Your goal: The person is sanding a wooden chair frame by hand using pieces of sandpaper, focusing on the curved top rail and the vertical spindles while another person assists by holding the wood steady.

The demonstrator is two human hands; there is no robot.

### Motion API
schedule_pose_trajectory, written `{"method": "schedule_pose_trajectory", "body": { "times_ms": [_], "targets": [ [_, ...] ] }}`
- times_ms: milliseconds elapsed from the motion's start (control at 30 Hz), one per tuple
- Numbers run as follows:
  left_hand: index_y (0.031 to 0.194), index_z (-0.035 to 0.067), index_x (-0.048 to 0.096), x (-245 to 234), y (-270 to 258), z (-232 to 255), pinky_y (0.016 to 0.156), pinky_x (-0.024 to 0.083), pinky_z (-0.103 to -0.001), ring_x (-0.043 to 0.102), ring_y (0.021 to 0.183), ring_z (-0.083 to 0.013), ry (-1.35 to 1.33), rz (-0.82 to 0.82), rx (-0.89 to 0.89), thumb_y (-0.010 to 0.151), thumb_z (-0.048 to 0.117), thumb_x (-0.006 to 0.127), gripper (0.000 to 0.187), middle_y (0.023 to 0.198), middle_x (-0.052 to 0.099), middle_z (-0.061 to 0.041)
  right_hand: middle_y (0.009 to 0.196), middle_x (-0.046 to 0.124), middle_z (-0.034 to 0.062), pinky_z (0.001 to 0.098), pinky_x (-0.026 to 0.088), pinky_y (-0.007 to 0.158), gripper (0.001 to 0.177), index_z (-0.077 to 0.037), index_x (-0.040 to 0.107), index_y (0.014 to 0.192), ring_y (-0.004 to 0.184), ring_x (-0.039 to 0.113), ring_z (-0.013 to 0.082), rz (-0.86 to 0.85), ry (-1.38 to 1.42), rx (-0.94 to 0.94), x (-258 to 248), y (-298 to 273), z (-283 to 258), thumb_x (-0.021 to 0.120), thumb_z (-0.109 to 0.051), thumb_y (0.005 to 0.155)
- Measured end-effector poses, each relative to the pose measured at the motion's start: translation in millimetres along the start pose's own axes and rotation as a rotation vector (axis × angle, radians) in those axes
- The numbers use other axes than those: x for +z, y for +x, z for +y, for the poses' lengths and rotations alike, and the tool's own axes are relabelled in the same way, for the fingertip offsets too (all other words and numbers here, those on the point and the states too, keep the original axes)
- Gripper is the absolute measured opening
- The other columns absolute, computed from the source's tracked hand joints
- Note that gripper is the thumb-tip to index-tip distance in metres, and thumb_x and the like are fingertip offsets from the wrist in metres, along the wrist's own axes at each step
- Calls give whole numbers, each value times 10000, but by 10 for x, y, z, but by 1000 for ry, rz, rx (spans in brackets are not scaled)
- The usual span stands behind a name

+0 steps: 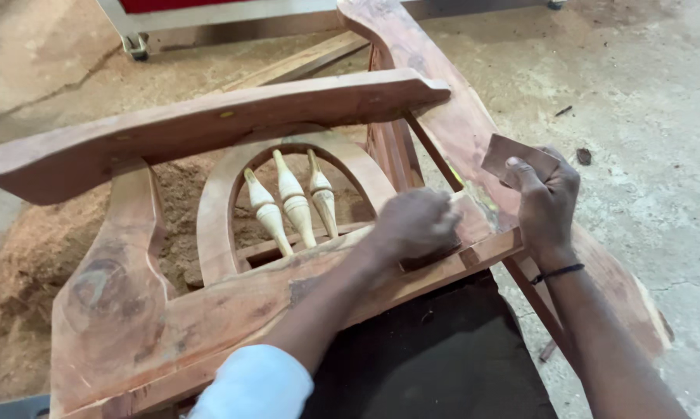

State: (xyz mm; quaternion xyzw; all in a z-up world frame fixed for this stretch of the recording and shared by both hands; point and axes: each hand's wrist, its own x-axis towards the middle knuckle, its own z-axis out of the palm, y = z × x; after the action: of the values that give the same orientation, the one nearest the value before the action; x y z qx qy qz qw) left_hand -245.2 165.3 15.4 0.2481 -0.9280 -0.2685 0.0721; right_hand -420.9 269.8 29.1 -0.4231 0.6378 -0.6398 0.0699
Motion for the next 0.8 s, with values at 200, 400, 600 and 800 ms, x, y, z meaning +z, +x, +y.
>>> {"method": "schedule_pose_trajectory", "body": {
  "times_ms": [200,400,600,800],
  "targets": [
    [1240,48,674,-573,-755,-731,887,633,-397,746,966,-268,-165,227,-49,1009,339,505,408,1261,681,-138,1131,762,51,289,598,834,213,-102,762,1201,995,738,149,-358,-329,-130,121,-11,-109,640,-94,1026],
    [1369,-51,557,-451,-1154,-1277,1137,362,-491,476,1391,-367,227,511,144,1047,392,563,547,1470,517,-266,1045,782,122,464,565,833,334,-123,764,1143,950,732,318,-937,-820,-492,432,66,-345,670,-119,823],
    [1351,15,573,-551,-1008,-1347,1167,309,-487,497,1376,-305,78,402,79,1037,439,512,531,1438,558,-177,1003,803,78,423,574,902,325,-227,780,1100,911,763,284,-1194,-1210,-103,712,124,-737,563,-126,880],
    [1342,11,579,-616,-1070,-1341,1160,342,-470,538,1354,-280,19,400,80,1057,419,479,507,1419,589,-160,1010,823,88,415,567,904,357,-150,804,1047,968,763,275,-1384,-946,-118,885,313,-529,571,-60,792]
  ]
}}
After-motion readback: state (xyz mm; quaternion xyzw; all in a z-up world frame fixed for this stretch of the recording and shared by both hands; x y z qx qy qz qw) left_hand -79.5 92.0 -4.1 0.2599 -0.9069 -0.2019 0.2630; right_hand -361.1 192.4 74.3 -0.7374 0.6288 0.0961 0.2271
